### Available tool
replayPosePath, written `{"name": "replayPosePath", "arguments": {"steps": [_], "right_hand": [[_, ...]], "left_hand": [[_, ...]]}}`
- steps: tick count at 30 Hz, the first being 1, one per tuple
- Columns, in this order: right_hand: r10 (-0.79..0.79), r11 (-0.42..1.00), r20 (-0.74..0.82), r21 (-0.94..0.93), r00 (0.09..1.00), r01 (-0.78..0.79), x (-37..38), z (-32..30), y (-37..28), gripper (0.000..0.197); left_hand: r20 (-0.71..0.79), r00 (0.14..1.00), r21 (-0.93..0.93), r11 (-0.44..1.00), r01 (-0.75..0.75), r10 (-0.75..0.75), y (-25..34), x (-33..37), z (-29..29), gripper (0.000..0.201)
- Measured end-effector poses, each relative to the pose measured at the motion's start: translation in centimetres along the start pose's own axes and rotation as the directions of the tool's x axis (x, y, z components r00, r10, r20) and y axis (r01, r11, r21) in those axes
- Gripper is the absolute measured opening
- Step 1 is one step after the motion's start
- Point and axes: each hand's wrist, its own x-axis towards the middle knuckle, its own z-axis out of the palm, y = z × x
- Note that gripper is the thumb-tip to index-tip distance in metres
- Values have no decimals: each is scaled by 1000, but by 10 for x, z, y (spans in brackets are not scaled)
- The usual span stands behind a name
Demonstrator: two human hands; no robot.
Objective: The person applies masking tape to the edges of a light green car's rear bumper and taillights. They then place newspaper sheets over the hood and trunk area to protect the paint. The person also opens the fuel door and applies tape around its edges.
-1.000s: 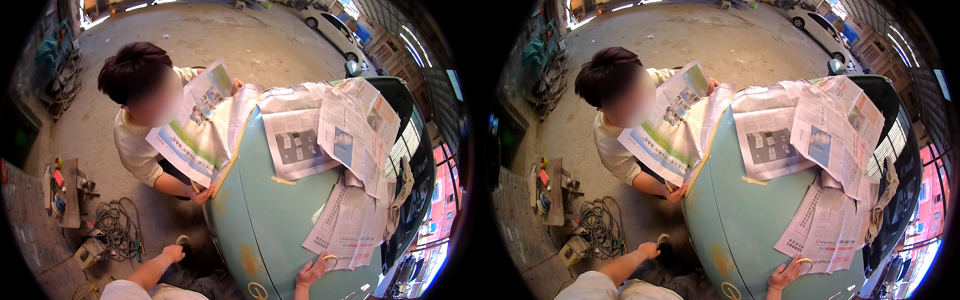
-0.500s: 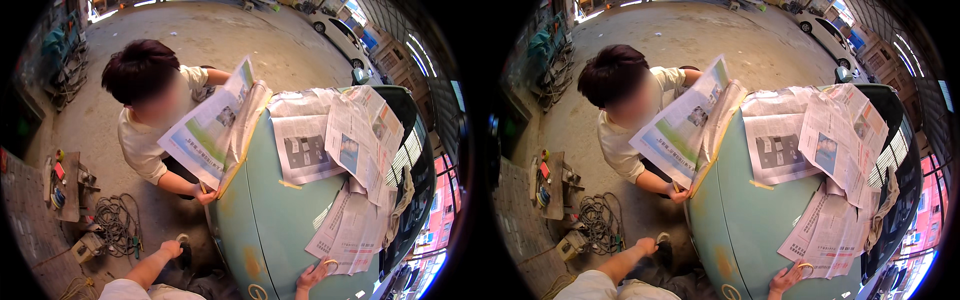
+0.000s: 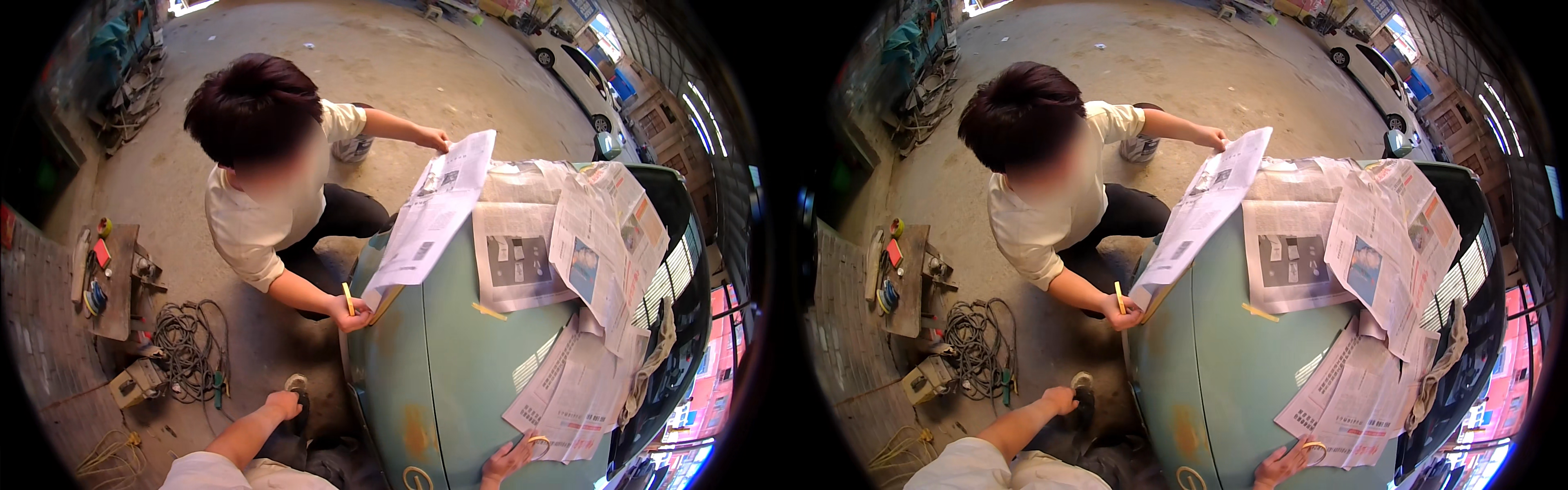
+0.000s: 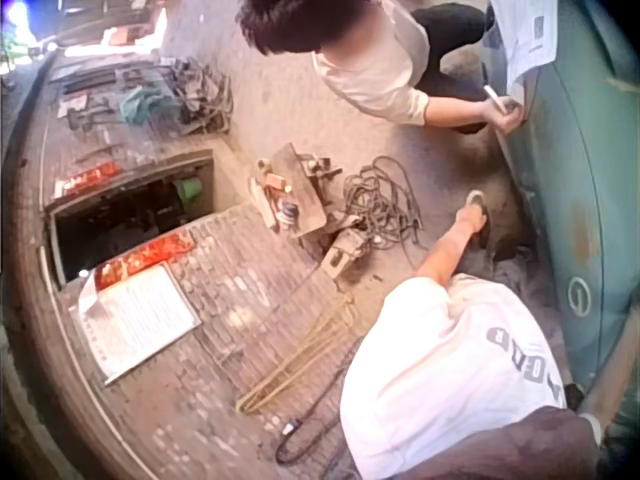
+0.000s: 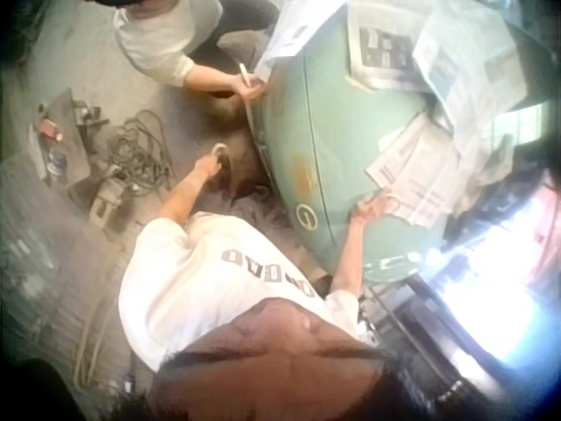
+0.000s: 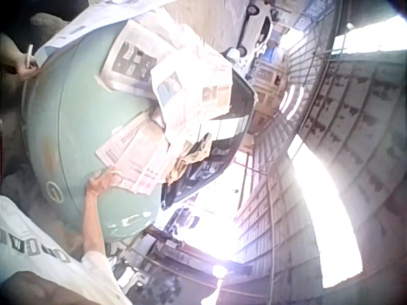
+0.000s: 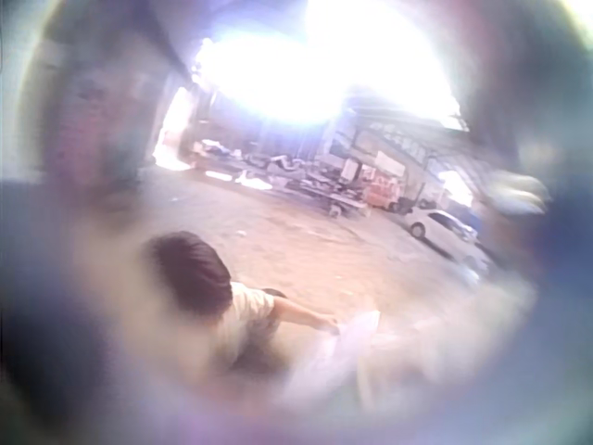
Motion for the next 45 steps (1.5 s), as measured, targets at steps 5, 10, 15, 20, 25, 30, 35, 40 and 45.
{"name": "replayPosePath", "arguments": {"steps": [5, 10, 15, 20, 25, 30, 35, 40, 45], "right_hand": [[-5, 1000, 4, -10, 1000, 5, 2, 3, 0, 58], [7, 1000, -1, -22, 1000, -7, 0, 4, 2, 58], [28, 1000, 24, -15, 999, -28, 1, 3, -2, 59], [43, 999, 34, 10, 998, -43, -1, 0, 0, 60], [58, 998, 63, 9, 996, -59, 3, -1, -6, 62], [60, 998, 54, 20, 997, -61, 4, -7, -8, 62], [52, 998, 41, 16, 998, -53, 7, -9, -14, 62], [54, 998, 36, 14, 998, -54, 6, -7, -13, 61], [58, 998, 45, 17, 997, -59, 6, -6, -12, 61]], "left_hand": [[-14, 1000, -44, 999, -20, 20, 5, -8, -1, 38], [-452, 836, -235, 863, -447, 310, 70, -14, -33, 29], [-709, 579, -202, 670, -715, 404, 169, -35, -109, 20], [-798, 356, -37, 550, -834, 486, 227, -39, -143, 24], [-729, 280, 194, 580, -791, 625, 256, -35, -150, 48], [-596, 321, 362, 603, -711, 736, 283, -32, -149, 74], [-541, 378, 421, 631, -652, 751, 284, -18, -136, 82], [-570, 342, 437, 628, -645, 747, 284, -8, -128, 84], [-574, 336, 430, 625, -652, 746, 283, -6, -127, 83]]}}
